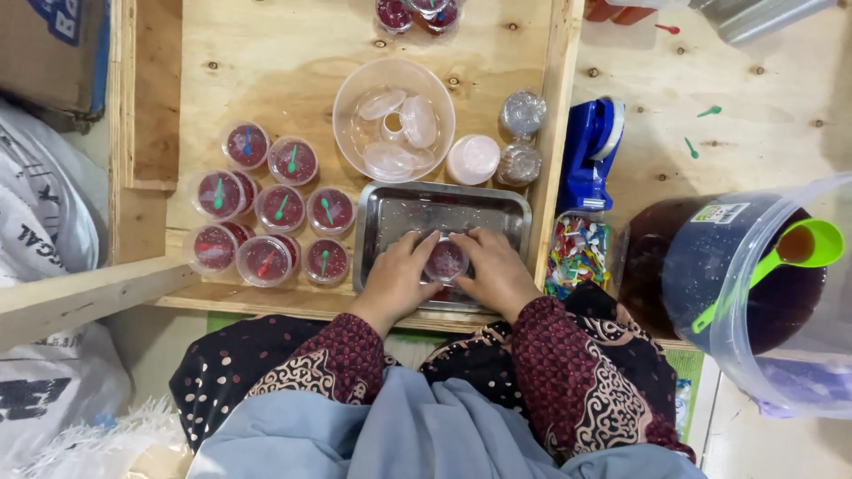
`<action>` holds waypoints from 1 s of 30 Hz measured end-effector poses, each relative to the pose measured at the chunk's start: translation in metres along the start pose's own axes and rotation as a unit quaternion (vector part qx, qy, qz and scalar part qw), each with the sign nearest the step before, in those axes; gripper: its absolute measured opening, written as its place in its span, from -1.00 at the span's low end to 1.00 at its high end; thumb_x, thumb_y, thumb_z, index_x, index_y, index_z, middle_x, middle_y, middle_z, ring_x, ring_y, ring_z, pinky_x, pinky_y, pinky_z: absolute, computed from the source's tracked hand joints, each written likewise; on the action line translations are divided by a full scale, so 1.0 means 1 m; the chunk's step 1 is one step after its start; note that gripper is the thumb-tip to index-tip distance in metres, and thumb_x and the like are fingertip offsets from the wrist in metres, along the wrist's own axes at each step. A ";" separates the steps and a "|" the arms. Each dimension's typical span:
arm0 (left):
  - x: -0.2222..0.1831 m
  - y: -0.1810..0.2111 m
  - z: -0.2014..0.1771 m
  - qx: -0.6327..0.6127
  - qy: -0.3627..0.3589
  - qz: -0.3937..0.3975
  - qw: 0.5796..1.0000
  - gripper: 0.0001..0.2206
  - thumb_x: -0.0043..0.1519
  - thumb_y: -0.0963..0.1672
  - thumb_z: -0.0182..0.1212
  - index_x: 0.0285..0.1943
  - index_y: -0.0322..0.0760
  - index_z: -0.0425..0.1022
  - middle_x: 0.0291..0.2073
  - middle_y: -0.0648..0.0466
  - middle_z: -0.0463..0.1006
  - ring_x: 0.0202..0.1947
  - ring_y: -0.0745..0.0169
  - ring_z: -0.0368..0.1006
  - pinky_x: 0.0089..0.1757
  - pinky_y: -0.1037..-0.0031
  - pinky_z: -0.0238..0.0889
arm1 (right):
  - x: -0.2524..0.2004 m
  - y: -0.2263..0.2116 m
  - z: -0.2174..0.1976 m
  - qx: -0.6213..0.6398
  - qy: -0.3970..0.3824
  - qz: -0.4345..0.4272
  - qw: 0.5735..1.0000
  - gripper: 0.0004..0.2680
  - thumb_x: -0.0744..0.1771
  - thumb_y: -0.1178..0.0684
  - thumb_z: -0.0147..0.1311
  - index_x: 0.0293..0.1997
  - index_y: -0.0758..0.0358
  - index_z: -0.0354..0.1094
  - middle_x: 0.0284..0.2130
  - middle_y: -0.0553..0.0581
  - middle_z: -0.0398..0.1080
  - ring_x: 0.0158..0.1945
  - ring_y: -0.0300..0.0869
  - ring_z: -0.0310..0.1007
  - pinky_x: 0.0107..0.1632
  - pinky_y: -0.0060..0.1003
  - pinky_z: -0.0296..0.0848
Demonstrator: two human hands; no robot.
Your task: The person fills small plastic cups with a dark liquid using a ladle, places lids on the cups, and then places small colored objects into the cups.
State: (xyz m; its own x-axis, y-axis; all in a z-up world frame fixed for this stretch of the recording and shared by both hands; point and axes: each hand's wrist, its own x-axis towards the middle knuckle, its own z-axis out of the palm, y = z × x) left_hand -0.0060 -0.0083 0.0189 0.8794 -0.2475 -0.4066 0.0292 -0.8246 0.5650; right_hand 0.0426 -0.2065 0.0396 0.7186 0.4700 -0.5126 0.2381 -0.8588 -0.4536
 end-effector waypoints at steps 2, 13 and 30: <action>0.000 0.000 0.002 0.008 0.004 0.001 1.000 -0.22 0.08 0.03 0.42 0.51 -0.13 0.20 0.24 -0.21 0.35 0.17 -0.34 0.40 0.05 0.01 0.31 | 0.000 -0.001 0.000 -0.011 -0.008 0.009 1.000 -0.49 0.25 -0.06 0.28 0.37 0.00 0.24 0.24 0.21 0.25 0.35 0.19 0.19 0.25 0.04 0.36; 0.008 -0.007 0.008 0.041 0.001 -0.004 0.999 -0.23 0.04 0.07 0.45 0.48 -0.05 0.26 0.14 -0.06 0.46 0.12 -0.18 0.45 -0.04 0.09 0.37 | 0.004 0.005 0.016 -0.085 0.005 0.003 0.996 -0.52 0.27 -0.16 0.26 0.35 -0.04 0.28 0.27 0.07 0.31 0.39 0.07 0.18 0.16 0.01 0.43; 0.004 -0.003 -0.006 0.014 0.079 0.030 0.996 -0.26 0.09 0.00 0.41 0.50 -0.11 0.25 0.23 -0.30 0.37 0.18 -0.40 0.40 0.05 -0.01 0.31 | 0.005 0.011 0.013 -0.069 0.099 -0.002 0.993 -0.46 0.25 -0.15 0.27 0.39 0.02 0.23 0.19 0.16 0.33 0.27 0.12 0.29 0.18 0.01 0.43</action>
State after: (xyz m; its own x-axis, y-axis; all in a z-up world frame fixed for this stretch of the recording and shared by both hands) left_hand 0.0003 -0.0037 0.0200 0.9433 -0.2143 -0.2534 -0.0361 -0.8253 0.5635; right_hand 0.0406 -0.2106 0.0229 0.8284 0.4357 -0.3520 0.3183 -0.8833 -0.3442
